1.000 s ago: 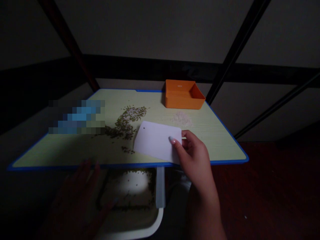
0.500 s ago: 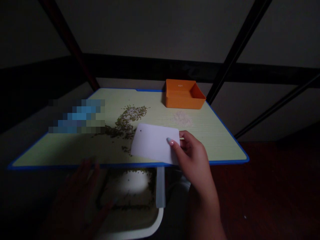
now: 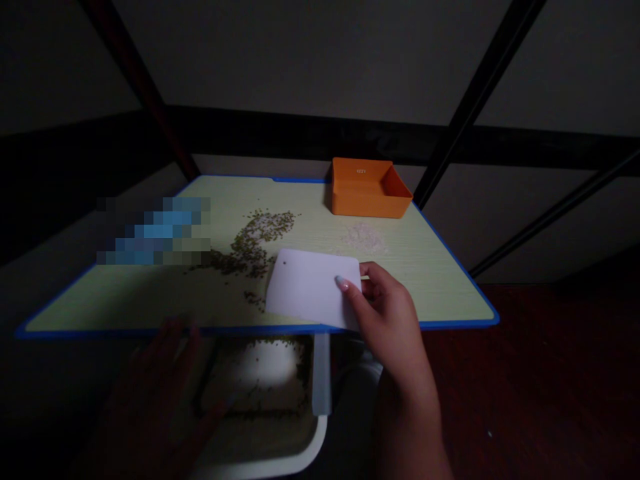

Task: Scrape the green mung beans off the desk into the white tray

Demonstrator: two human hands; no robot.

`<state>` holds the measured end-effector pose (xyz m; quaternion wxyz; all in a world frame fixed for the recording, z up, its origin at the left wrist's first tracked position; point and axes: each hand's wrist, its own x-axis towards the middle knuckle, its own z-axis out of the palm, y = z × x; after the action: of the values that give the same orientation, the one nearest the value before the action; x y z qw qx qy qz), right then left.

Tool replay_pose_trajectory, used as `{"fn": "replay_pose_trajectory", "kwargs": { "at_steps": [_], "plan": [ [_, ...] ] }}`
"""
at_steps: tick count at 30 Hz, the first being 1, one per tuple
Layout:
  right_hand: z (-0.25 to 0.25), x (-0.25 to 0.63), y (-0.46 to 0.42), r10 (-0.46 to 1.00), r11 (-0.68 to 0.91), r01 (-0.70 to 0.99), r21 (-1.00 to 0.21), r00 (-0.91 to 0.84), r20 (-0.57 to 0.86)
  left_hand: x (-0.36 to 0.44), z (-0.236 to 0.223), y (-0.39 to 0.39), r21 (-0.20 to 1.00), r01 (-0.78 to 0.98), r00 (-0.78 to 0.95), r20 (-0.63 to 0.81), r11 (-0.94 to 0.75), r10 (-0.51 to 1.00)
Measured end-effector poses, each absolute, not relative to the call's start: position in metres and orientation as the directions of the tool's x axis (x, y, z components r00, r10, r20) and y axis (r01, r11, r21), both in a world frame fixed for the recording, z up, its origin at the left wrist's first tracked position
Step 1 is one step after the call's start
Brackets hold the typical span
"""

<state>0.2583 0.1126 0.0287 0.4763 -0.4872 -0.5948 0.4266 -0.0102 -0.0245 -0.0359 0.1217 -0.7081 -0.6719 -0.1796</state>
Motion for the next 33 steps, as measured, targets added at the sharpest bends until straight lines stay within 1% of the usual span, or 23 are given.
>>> {"fn": "replay_pose_trajectory", "kwargs": {
  "at_steps": [4,8,12,17,23,25,28,33],
  "plan": [
    [0.031,0.253,0.112,0.985,0.167,0.175,-0.97,-0.076,0.156,-0.012,-0.037,-0.025,0.067,0.996,0.033,0.404,-0.065,0.914],
    [0.033,0.25,0.109,0.983,0.16,0.134,-0.978,-0.112,0.145,-0.012,-0.036,-0.025,0.082,0.995,0.021,0.394,-0.058,0.919],
    [0.031,0.253,0.109,0.987,0.146,0.108,-0.983,-0.08,0.138,-0.01,-0.034,-0.026,0.079,0.995,0.03,0.393,-0.066,0.919],
    [0.03,0.252,0.112,0.988,0.152,0.136,-0.979,-0.051,0.147,-0.009,-0.035,-0.026,0.091,0.995,0.003,0.414,-0.044,0.91],
    [0.032,0.242,0.11,0.978,0.201,0.165,-0.966,-0.09,0.188,-0.011,-0.035,-0.026,0.077,0.995,0.032,0.399,-0.068,0.917],
    [0.032,0.241,0.109,0.974,0.211,0.164,-0.963,-0.113,0.194,-0.011,-0.035,-0.025,0.074,0.995,0.032,0.413,-0.068,0.91],
    [0.033,0.243,0.107,0.977,0.195,0.158,-0.968,-0.122,0.177,-0.01,-0.034,-0.025,0.064,0.996,0.037,0.418,-0.069,0.908],
    [0.034,0.254,0.106,0.985,0.161,0.144,-0.976,-0.079,0.15,-0.011,-0.037,-0.025,0.063,0.996,0.037,0.411,-0.069,0.911]
  ]
}}
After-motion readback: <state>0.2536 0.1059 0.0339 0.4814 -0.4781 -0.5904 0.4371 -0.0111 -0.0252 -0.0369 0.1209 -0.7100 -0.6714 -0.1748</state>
